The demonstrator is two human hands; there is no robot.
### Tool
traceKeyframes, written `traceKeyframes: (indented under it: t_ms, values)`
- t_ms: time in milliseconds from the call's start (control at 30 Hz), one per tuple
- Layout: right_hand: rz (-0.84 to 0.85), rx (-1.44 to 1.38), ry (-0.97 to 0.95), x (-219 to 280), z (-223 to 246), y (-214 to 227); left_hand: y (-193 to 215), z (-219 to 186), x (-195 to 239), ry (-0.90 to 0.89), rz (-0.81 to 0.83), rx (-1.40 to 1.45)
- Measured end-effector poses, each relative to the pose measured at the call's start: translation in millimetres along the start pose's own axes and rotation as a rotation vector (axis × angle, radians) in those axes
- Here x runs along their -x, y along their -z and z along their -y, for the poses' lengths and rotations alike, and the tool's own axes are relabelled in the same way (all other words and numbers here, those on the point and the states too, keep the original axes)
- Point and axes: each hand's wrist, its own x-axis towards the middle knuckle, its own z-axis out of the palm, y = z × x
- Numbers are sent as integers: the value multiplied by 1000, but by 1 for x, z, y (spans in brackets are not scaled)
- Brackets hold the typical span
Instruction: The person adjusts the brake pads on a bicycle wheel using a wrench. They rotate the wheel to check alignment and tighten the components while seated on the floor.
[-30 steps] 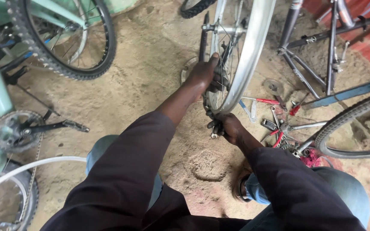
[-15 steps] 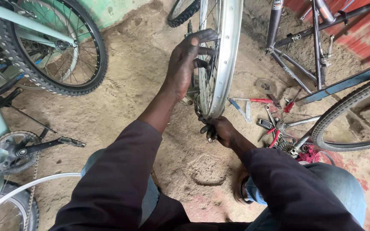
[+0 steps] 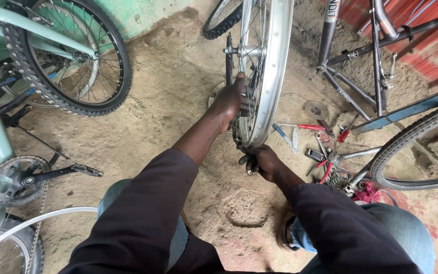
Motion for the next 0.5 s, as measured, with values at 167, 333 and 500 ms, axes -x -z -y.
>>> traceKeyframes:
  t_ms: [167, 333, 500]
  values:
    - [3, -4, 5, 4, 5, -5, 10, -11, 4, -149, 72, 306]
    - [-4, -24, 14, 5, 3, -4, 19, -10, -9, -499, 254, 678]
    - [-10, -1, 7, 10, 8, -9, 18, -11, -3, -450, -97, 438]
